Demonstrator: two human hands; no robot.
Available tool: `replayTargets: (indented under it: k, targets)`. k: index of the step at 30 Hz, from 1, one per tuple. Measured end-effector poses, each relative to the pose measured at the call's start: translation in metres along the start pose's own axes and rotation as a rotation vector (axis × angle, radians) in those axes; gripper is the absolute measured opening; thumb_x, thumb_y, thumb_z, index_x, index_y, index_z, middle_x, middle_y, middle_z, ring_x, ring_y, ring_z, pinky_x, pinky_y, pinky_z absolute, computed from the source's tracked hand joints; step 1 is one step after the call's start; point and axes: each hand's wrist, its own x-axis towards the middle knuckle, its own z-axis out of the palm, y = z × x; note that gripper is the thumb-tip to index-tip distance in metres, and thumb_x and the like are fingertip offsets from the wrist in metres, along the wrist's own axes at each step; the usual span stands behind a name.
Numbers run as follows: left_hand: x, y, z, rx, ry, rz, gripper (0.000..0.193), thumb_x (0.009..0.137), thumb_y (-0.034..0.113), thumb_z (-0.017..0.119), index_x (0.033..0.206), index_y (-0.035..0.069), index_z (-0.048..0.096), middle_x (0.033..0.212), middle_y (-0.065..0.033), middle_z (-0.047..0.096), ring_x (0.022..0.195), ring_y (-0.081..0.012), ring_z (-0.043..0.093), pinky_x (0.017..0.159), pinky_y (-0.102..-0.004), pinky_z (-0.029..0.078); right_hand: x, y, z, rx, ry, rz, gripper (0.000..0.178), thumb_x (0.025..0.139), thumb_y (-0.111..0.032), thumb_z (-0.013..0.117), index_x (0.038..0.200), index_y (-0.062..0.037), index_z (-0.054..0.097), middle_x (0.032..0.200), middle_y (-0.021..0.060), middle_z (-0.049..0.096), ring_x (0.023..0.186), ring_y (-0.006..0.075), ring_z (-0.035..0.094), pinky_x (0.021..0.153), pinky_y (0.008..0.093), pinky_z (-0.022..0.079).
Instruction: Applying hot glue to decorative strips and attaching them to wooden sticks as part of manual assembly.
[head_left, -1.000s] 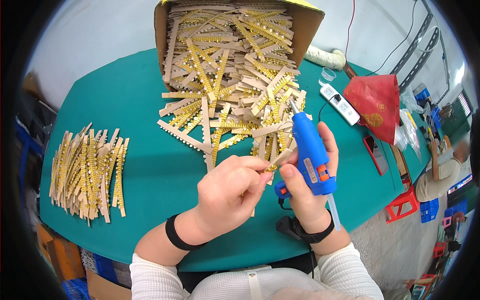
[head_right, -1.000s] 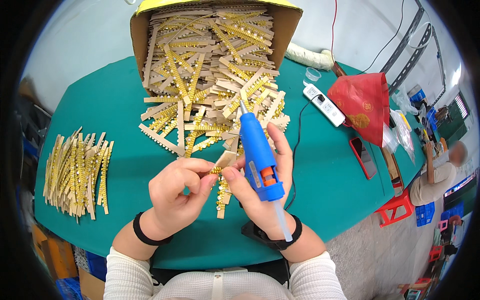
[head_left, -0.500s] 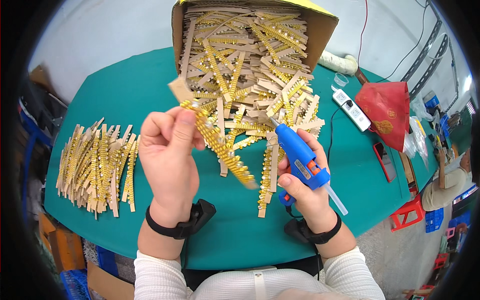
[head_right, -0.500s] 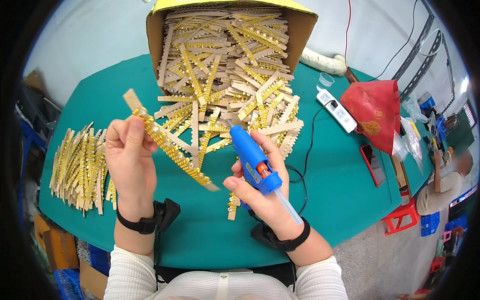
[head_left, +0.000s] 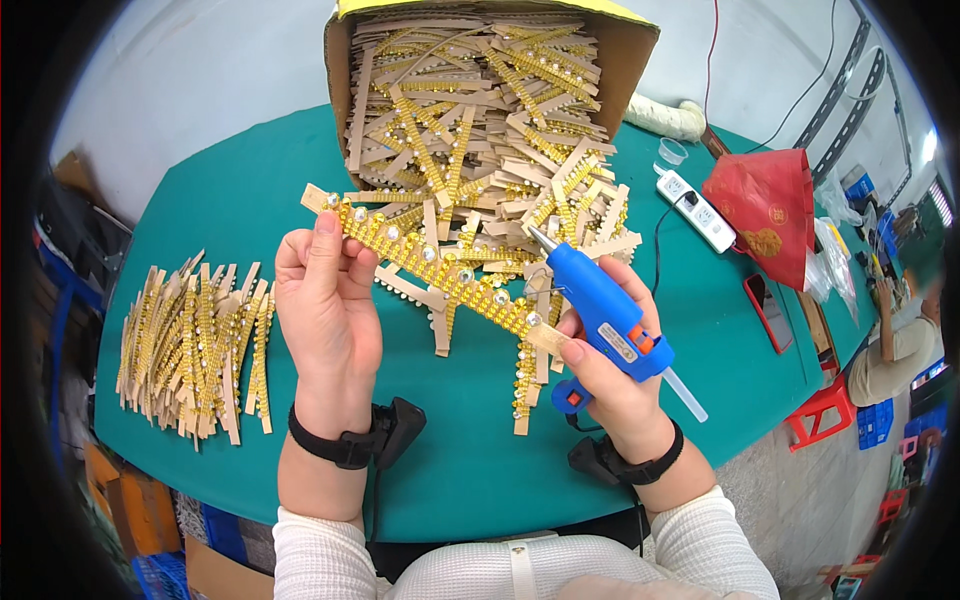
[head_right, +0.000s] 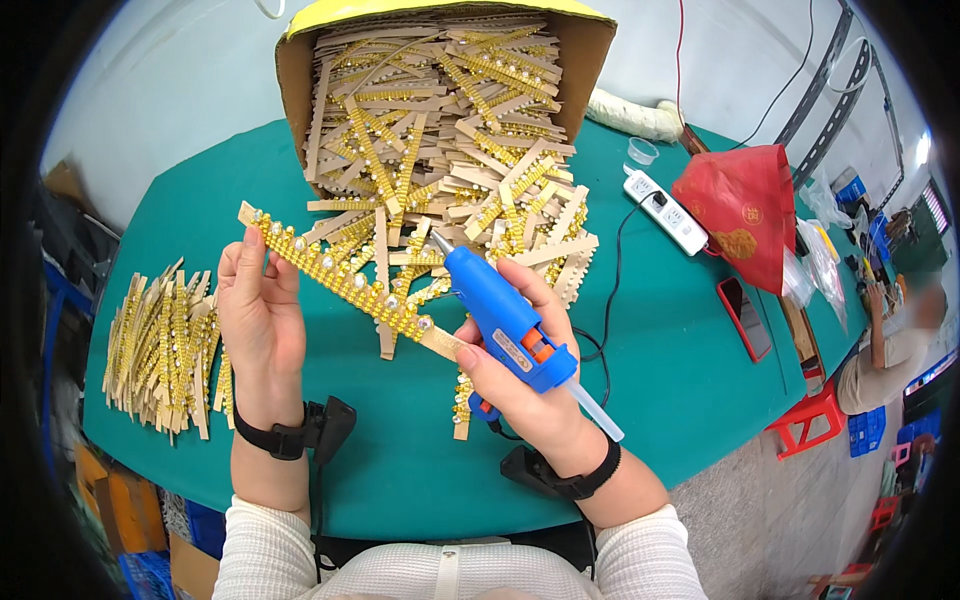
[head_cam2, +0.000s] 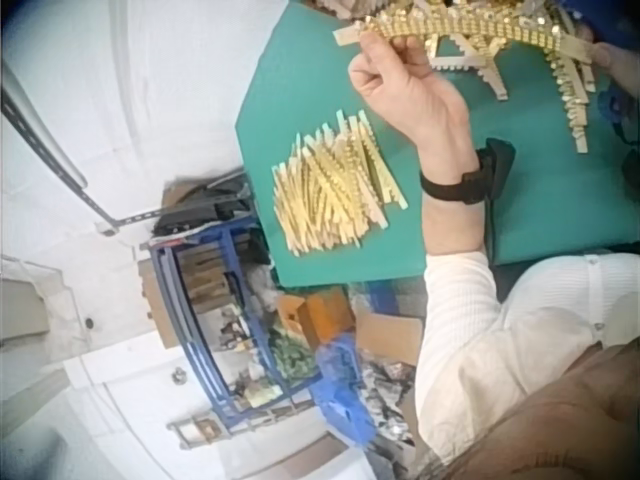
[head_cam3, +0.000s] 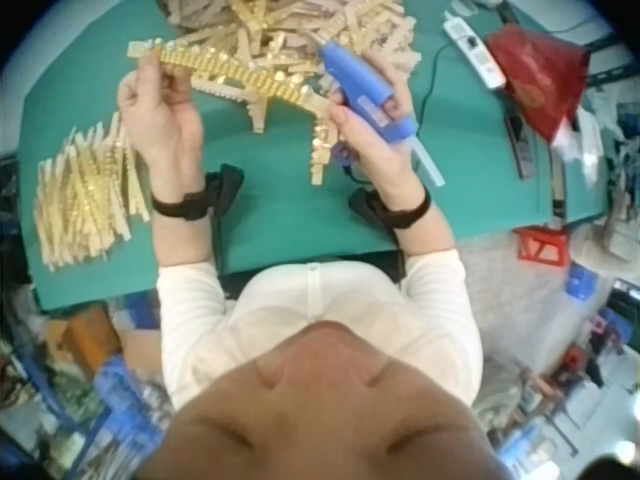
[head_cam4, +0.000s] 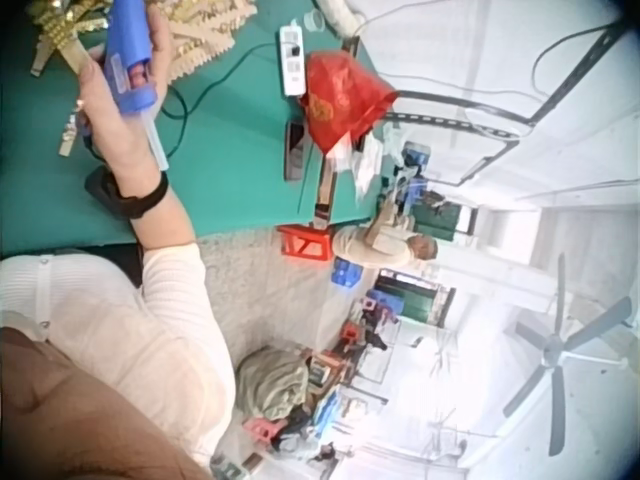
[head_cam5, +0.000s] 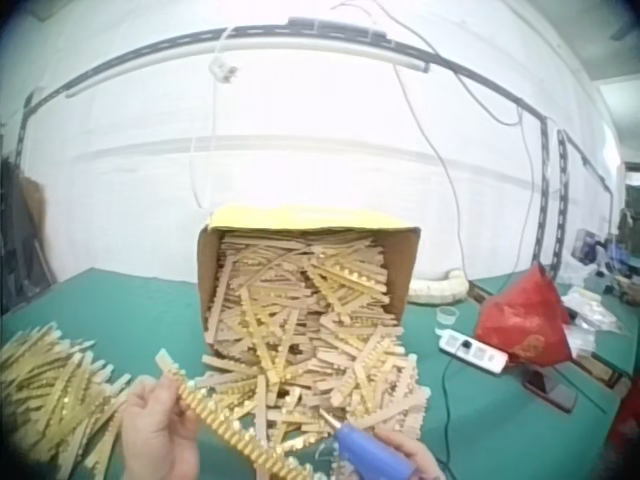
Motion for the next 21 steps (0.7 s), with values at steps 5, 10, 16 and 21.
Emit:
replayTargets:
  k: [5,10,16,21]
  targets:
    - [0.001,-0.009,-0.001,-0.001,-0.005,-0.012,0.022,0.084,0.01,0.059,0.065,0.011,0.046,0.065,-0.0001,0.053,0.06,-0.0079,0.056,0.057,-0.0184,0.053,-0.001,-0.001,-0.003,-0.082,0.033,-0.019,0.067,0.073,-0.002,0.065,0.129,-0.004,0.029,0.103,0.01,0.052,0.089,0.0118,0.053,0.076,0.0263,0.046]
    - [-0.001,-0.016,-0.008,0.007,-0.119,-0.042,0.018,0.084,0.013,0.059,0.07,0.011,0.047,0.074,-0.0015,0.056,0.068,-0.0086,0.056,0.066,-0.0225,0.051,0.0,-0.007,-0.005,-0.103,0.141,-0.052,0.065,0.074,-0.004,0.063,0.129,-0.0021,0.029,0.107,0.0101,0.051,0.092,0.0128,0.052,0.079,0.0273,0.045]
    - [-0.003,-0.021,0.001,0.35,0.189,-0.039,0.035,0.085,0.019,0.057,0.114,0.006,0.044,0.115,-0.0088,0.047,0.111,-0.0189,0.042,0.096,-0.036,0.029,0.006,-0.009,-0.014,-0.156,0.238,-0.135,0.062,0.075,-0.003,0.06,0.129,-0.0047,0.029,0.095,0.0063,0.05,0.08,0.0087,0.05,0.069,0.0226,0.045]
    - [-0.042,-0.024,0.014,0.861,-0.71,0.173,0.028,0.076,0.009,0.064,0.103,0.003,0.057,0.099,-0.0085,0.06,0.092,-0.0219,0.054,0.084,-0.0313,0.039,0.003,-0.011,-0.013,-0.337,0.126,-0.196,0.065,0.074,-0.001,0.059,0.13,-0.0056,0.027,0.098,0.0065,0.051,0.079,0.0086,0.05,0.068,0.0219,0.044]
